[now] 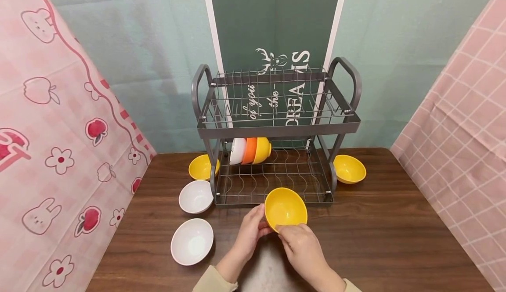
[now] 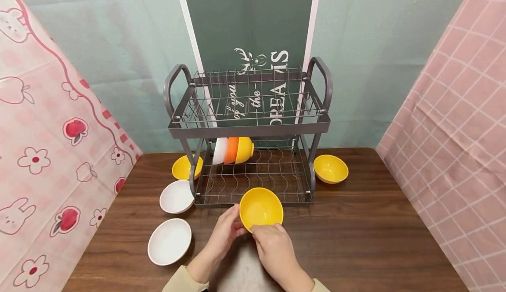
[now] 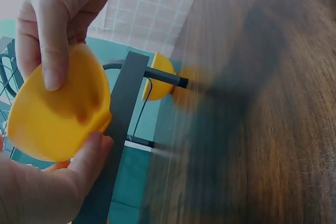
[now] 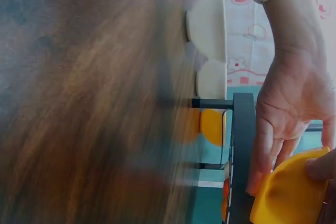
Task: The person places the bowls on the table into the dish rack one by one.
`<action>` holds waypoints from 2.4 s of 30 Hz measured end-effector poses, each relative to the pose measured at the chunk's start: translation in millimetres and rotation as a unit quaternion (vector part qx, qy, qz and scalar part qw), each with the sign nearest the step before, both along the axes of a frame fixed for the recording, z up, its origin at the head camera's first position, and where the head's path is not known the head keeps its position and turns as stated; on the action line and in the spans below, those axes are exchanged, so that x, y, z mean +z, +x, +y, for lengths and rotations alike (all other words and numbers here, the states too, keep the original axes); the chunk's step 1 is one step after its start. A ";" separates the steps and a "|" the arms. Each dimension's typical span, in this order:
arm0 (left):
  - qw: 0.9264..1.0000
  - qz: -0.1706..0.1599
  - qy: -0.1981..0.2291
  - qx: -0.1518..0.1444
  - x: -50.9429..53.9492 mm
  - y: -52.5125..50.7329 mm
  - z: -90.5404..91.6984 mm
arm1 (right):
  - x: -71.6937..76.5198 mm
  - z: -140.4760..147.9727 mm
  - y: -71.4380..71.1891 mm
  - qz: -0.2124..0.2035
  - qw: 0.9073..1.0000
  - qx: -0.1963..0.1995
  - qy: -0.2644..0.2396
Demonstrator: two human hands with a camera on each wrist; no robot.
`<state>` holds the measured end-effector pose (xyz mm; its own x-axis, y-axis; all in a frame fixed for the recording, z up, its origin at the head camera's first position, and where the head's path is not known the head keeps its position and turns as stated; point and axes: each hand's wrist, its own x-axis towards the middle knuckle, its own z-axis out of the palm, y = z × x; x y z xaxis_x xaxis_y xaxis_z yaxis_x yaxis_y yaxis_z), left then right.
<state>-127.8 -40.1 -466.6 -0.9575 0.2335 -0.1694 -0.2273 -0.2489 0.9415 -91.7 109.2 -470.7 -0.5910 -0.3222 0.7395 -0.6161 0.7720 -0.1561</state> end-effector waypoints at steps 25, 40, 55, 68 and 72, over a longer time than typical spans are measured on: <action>0.996 -0.032 0.086 -0.004 -14.6 2.4 -5.3 | -2.3 1.6 -0.1 -0.013 0.998 0.044 -0.046; 0.966 -0.098 0.229 -0.069 -19.6 6.2 -8.5 | -1.3 -3.8 4.1 -0.162 0.967 0.023 -0.197; 0.954 -0.122 0.251 -0.108 -21.7 4.8 -10.0 | -2.2 -5.6 -2.8 -0.210 0.936 0.044 -0.278; 0.962 -0.073 0.220 -0.145 -14.8 -5.7 -12.9 | 18.0 -0.8 -14.2 -0.302 0.911 -0.017 -0.280; 0.973 -0.041 0.185 -0.128 -12.2 -11.8 -14.7 | 25.1 2.2 -22.4 -0.324 0.903 -0.013 -0.281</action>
<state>-139.6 -54.8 -478.8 -0.8465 0.5225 -0.1019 -0.3974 -0.4930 0.7740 -114.1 111.4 -445.6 -0.9602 0.0167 0.2789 -0.2384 0.4715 -0.8490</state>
